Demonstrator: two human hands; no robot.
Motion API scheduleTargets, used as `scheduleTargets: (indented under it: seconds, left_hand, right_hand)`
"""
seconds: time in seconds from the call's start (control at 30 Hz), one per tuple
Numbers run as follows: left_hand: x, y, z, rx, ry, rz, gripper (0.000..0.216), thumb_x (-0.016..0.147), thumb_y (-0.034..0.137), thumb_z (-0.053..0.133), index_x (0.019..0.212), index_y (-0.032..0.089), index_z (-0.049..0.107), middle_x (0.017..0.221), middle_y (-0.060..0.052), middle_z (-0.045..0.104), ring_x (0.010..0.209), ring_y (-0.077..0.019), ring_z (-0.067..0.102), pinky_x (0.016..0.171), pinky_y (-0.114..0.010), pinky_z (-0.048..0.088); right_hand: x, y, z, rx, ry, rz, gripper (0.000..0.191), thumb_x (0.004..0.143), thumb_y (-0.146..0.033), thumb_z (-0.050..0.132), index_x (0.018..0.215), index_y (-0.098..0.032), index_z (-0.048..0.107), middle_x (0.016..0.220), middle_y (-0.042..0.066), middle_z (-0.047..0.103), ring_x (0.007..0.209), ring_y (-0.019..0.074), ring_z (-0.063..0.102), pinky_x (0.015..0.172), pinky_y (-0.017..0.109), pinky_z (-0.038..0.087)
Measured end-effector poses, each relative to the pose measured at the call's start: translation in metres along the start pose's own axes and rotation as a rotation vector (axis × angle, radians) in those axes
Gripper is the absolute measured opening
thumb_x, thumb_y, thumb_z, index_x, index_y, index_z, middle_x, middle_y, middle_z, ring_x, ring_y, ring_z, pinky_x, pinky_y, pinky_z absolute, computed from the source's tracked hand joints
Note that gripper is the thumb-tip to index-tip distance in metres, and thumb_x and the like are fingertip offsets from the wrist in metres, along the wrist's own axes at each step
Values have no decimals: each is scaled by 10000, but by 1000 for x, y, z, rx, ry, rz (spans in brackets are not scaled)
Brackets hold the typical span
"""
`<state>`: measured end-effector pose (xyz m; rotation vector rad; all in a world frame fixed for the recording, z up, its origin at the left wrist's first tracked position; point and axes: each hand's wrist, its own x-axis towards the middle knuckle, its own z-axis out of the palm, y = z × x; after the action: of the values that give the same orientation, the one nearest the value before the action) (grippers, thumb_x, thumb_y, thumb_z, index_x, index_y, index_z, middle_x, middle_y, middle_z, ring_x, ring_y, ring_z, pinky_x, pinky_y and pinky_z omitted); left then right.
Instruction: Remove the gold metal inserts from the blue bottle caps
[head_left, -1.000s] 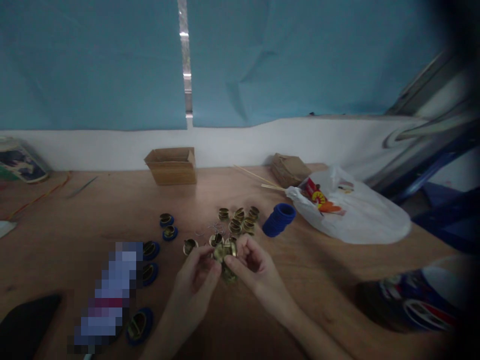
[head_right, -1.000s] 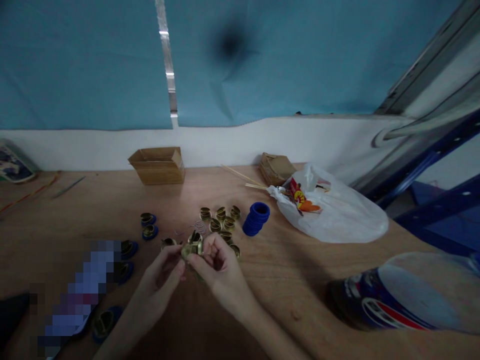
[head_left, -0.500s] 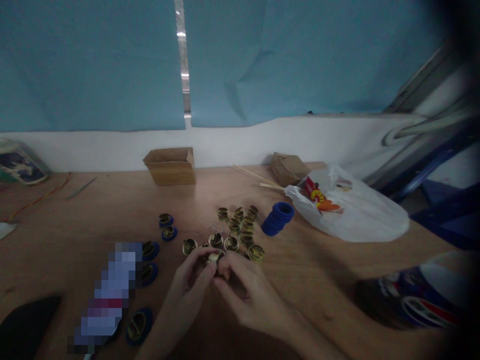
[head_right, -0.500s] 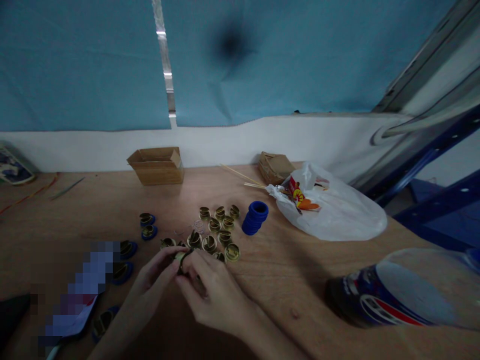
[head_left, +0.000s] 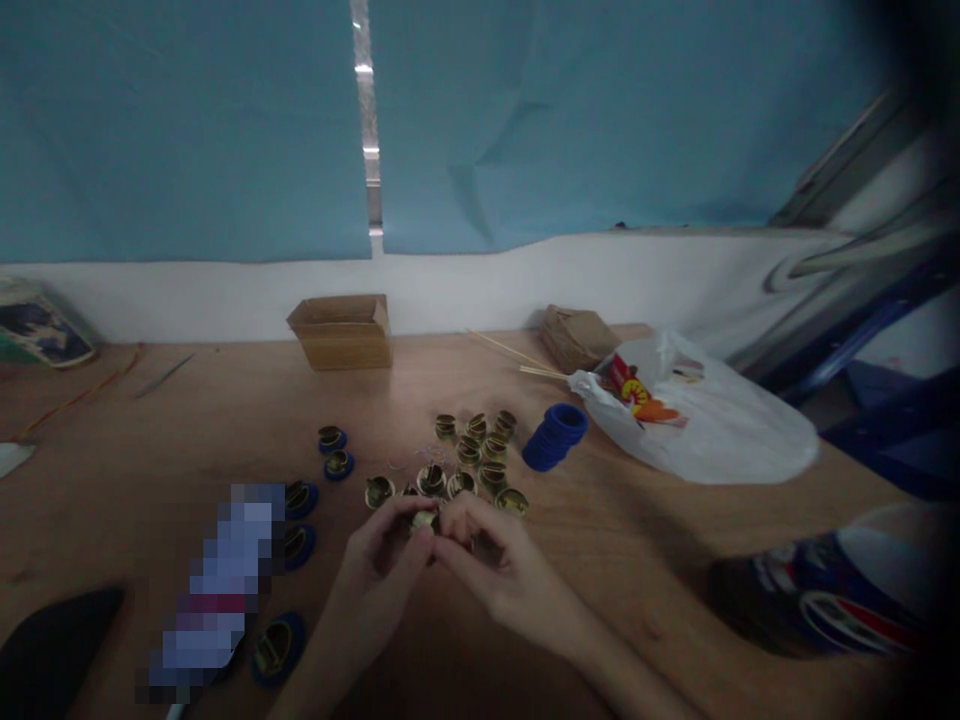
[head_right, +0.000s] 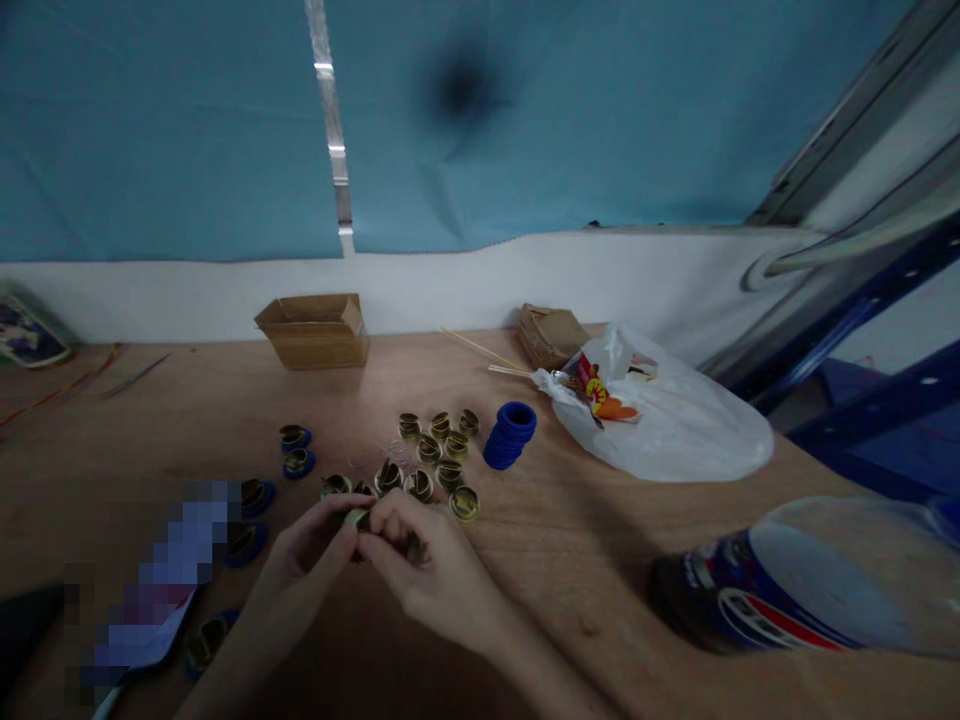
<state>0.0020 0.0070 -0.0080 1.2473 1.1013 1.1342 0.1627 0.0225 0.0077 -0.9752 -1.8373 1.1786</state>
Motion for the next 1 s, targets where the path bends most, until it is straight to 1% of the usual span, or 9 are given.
scheduleTargets:
  seconds: [0.1, 0.27, 0.4, 0.5, 0.6, 0.7, 0.77, 0.93, 1.0]
  left_hand:
    - [0, -2, -1, 43, 5, 57, 201, 847, 256, 594, 1037, 200, 625, 962, -46, 684, 898, -189, 634, 795, -295, 500]
    - [-1, -4, 3, 97, 13, 76, 226, 848, 195, 576, 1068, 216, 624, 1049, -59, 689, 988, -197, 633, 841, -295, 499]
    - [-2, -4, 3, 83, 48, 101, 223, 869, 236, 563, 1082, 219, 627, 1062, -63, 691, 987, -202, 644, 850, -303, 502]
    - [0, -5, 1, 30, 153, 79, 227, 888, 313, 551, 1076, 210, 626, 1071, -68, 689, 979, -205, 652, 840, -304, 509]
    - [5, -5, -5, -8, 311, 21, 278, 872, 386, 573, 1074, 201, 621, 1069, -70, 691, 987, -210, 655, 818, -296, 517]
    - [8, -1, -12, -18, 451, 15, 326, 831, 429, 619, 1049, 189, 635, 1025, -65, 701, 947, -203, 664, 786, -281, 525]
    - [8, 3, -16, -16, 489, 36, 331, 822, 429, 632, 1049, 188, 637, 1017, -58, 703, 948, -196, 663, 803, -277, 519]
    - [4, 14, -27, 21, 504, 68, 332, 807, 426, 644, 1046, 196, 639, 1001, -50, 715, 916, -186, 671, 785, -267, 518]
    - [-1, 16, -31, 63, 501, 73, 335, 782, 421, 666, 1029, 196, 644, 969, -49, 722, 874, -185, 678, 754, -265, 526]
  right_hand:
    - [2, 2, -1, 11, -32, 42, 183, 920, -230, 490, 741, -196, 503, 629, -55, 424, 573, 100, 386, 512, 230, 286]
    - [4, 4, -1, -23, 1, 39, 242, 851, -143, 507, 627, -189, 426, 623, -52, 437, 578, 92, 401, 510, 216, 288]
    - [3, 4, 0, -43, -11, 61, 247, 874, -204, 525, 643, -193, 440, 606, -51, 462, 557, 93, 428, 499, 214, 299]
    - [2, 2, -1, 42, -4, 79, 331, 968, -328, 413, 664, -203, 448, 546, -54, 475, 522, 101, 465, 521, 224, 355]
    - [5, 1, -8, 46, 163, 58, 421, 1003, -362, 323, 619, -213, 412, 501, -51, 455, 517, 112, 468, 558, 240, 382]
    - [10, 5, -18, -147, 314, 21, 387, 996, -338, 359, 639, -211, 436, 555, -38, 471, 552, 124, 475, 571, 250, 373]
    - [15, 7, -25, -347, 315, -17, 336, 985, -307, 397, 675, -202, 475, 622, -19, 511, 599, 134, 499, 594, 258, 372]
    - [31, 10, -31, -891, 57, -113, 257, 988, -234, 384, 832, -174, 579, 827, 48, 646, 786, 174, 586, 756, 305, 384]
    - [44, 12, -31, -1030, -35, -146, 245, 983, -211, 389, 857, -171, 595, 863, 63, 668, 839, 192, 599, 815, 337, 366]
